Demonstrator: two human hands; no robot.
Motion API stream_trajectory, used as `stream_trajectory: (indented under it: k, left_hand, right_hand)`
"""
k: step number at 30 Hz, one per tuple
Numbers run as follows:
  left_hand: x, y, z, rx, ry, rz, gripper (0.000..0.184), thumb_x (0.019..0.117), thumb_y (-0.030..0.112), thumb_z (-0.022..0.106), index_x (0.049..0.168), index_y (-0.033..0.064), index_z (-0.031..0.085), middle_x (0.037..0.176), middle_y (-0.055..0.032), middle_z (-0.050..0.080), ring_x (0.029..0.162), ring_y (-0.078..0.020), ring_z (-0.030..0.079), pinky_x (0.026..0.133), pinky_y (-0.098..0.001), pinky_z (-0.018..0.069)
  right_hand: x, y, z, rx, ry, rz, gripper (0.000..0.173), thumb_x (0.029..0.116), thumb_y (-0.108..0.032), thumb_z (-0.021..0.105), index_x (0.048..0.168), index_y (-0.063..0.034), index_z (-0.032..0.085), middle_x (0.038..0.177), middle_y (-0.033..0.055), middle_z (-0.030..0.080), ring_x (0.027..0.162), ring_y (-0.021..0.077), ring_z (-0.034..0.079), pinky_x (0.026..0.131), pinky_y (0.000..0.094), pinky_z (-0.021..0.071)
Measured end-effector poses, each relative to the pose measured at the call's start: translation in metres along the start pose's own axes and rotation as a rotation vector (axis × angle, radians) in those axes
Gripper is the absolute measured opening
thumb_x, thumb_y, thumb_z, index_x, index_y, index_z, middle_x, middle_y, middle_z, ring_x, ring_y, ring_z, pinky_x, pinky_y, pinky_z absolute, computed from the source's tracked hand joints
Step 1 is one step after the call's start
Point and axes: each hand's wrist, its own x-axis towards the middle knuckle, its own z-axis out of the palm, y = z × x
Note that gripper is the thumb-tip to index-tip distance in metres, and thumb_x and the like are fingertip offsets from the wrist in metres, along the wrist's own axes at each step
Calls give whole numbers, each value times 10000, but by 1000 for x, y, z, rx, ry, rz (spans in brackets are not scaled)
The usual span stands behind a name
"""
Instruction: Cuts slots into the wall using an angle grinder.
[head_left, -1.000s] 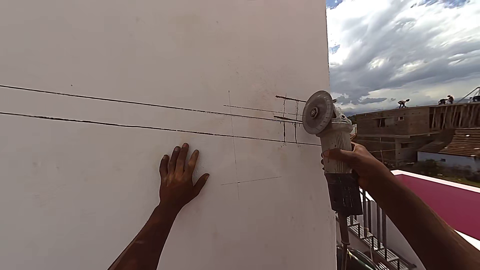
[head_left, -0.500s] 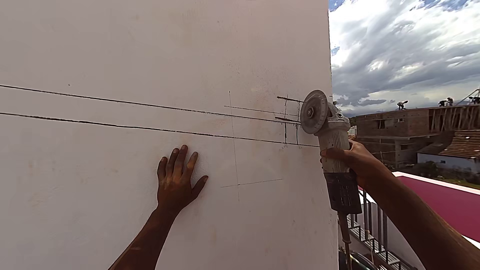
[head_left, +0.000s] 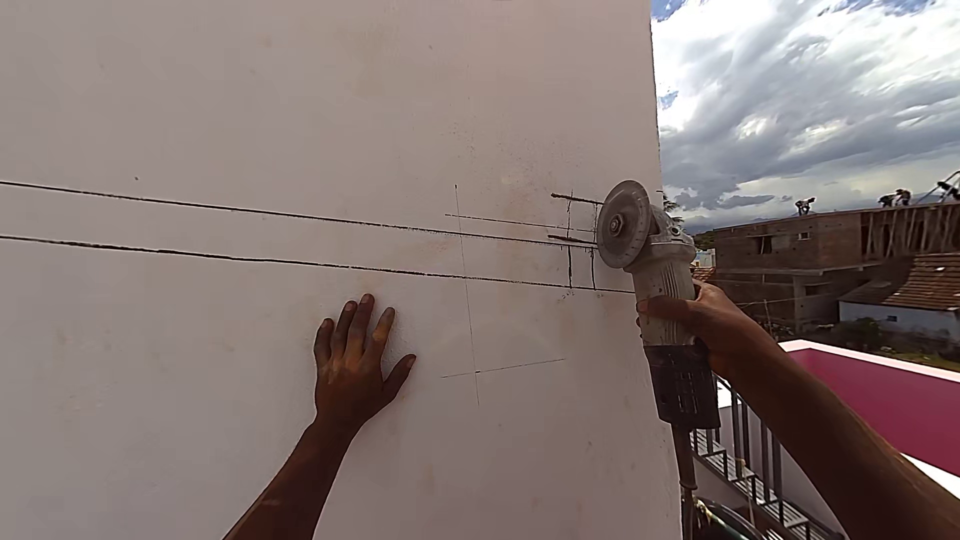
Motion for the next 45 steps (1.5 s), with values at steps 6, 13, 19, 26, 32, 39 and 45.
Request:
stream_trajectory:
  k: [6, 13, 19, 26, 32, 39, 45]
  left_hand:
    - [0, 1, 0, 6, -3, 1, 809, 956, 680, 377, 1550, 139, 462, 1655, -152, 339, 1546, -350, 278, 1226, -582, 178]
    - [1, 0, 0, 6, 0, -2, 806, 952, 678, 386, 1548, 141, 465, 1652, -149, 345, 1543, -346, 285, 1226, -583, 180]
    - [1, 1, -2, -2, -5, -2, 809, 949, 674, 393, 1544, 130, 469, 1648, -164, 348, 1540, -356, 289, 1223, -590, 181]
    - [0, 0, -1, -3, -1, 1, 806, 948, 671, 397, 1545, 134, 469, 1648, -158, 350, 1540, -349, 291, 1223, -585, 185]
    - [1, 1, -3, -2, -14, -6, 811, 943, 672, 403, 1540, 128, 473, 1647, -164, 350, 1539, -364, 290, 1221, -599, 184]
    - [1, 3, -3, 4, 2, -10, 803, 943, 668, 412, 1537, 130, 479, 1651, -149, 348, 1540, -346, 293, 1224, -577, 191]
    - [0, 2, -1, 10, 11, -7, 800, 951, 680, 390, 1539, 145, 480, 1648, -149, 354, 1539, -345, 296, 1224, -579, 188]
  right_hand:
    - [1, 0, 0, -6, 5, 2, 447, 804, -107, 784, 1207, -68, 595, 892, 134, 694, 707, 238, 703, 611, 386, 609]
    - [6, -7, 0, -19, -2, -24, 446, 801, -112, 793, 1199, -78, 595, 895, 118, 695, 716, 222, 707, 621, 381, 613]
    - [4, -5, 1, -33, -7, -16, 479, 794, -109, 800, 1220, -81, 585, 920, 125, 695, 733, 229, 708, 625, 387, 614]
    - [4, -2, 3, -22, -1, -11, 485, 777, -122, 801, 1214, -82, 596, 914, 129, 698, 732, 236, 707, 623, 390, 608]
    - [6, -2, 6, 2, 9, -10, 484, 769, -125, 803, 1204, -75, 598, 901, 130, 700, 719, 234, 708, 615, 388, 609]
    - [13, -8, 7, 2, -1, -31, 433, 795, -107, 791, 1185, -76, 604, 877, 116, 698, 695, 210, 705, 599, 365, 611]
    - [24, -16, 7, -19, 32, -27, 434, 776, -119, 798, 1160, -54, 606, 874, 129, 700, 707, 226, 711, 618, 384, 616]
